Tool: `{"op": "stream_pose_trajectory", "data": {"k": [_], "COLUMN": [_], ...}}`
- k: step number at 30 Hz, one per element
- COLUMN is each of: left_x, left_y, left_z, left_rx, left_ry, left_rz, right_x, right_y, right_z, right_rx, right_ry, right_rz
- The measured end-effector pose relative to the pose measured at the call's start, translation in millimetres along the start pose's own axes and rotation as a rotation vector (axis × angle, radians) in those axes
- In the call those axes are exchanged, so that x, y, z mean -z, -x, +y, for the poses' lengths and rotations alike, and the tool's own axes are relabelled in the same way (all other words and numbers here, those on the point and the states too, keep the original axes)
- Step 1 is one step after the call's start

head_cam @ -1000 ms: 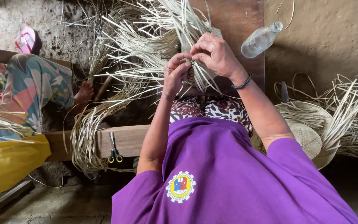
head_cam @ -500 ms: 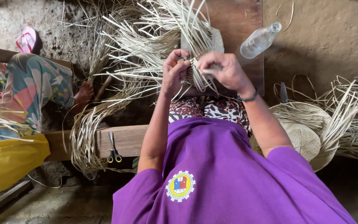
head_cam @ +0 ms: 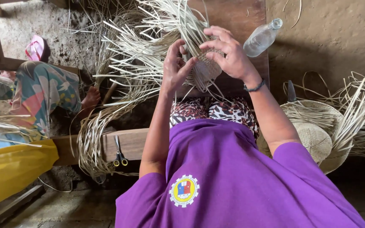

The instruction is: Weaving a hat from dried plant fibers by hand, including tucking in loose ends to secure the structure.

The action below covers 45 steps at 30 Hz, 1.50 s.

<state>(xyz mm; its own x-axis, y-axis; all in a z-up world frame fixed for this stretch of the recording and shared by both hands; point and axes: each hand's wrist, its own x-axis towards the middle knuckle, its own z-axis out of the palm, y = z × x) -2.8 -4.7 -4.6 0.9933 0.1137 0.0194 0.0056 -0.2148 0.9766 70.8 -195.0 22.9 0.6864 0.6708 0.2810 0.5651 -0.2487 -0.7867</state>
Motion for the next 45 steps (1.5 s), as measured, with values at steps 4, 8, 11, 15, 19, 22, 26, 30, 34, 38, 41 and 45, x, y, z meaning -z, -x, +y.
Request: {"op": "stream_pose_trajectory", "data": {"k": [4, 8, 11, 15, 19, 22, 26, 30, 34, 38, 41, 45], "left_x": [-5, -14, -15, -15, -16, -22, -22, -22, -18, -17, -20, -22], "left_y": [0, 2, 2, 3, 4, 1, -3, 0, 2, 4, 1, -1], "left_z": [-20, -25, -10, -10, -11, -16, -15, -9, -6, -5, -13, -10], "left_rx": [-0.102, -0.194, -0.122, -0.099, -0.067, -0.065, -0.027, -0.003, -0.069, -0.055, -0.005, 0.034], "left_ry": [0.157, 0.420, 0.691, 0.737, 0.685, 0.657, 0.679, 0.617, 0.484, 0.373, 0.343, 0.409], "left_rz": [-0.027, 0.009, -0.024, -0.007, 0.017, 0.113, 0.134, 0.124, 0.097, 0.110, 0.173, 0.203], "right_x": [-5, -13, -16, -22, -40, -42, -41, -41, -39, -37, -32, -24], "right_y": [-12, -17, -21, -20, -18, -13, 1, 21, -4, -14, -6, 14], "right_z": [18, 39, 37, 36, 46, 15, 5, 16, 8, 15, 11, 4], "right_rx": [-0.092, -0.057, -0.187, -0.108, -0.007, -0.043, 0.119, 0.185, 0.240, 0.213, 0.099, 0.167], "right_ry": [0.029, -0.031, -0.046, -0.055, 0.100, 0.122, 0.035, 0.310, 0.502, 0.443, 0.222, 0.145], "right_rz": [-0.167, -0.280, -0.317, -0.219, -0.025, 0.122, 0.250, 0.202, 0.290, 0.226, 0.145, 0.176]}}
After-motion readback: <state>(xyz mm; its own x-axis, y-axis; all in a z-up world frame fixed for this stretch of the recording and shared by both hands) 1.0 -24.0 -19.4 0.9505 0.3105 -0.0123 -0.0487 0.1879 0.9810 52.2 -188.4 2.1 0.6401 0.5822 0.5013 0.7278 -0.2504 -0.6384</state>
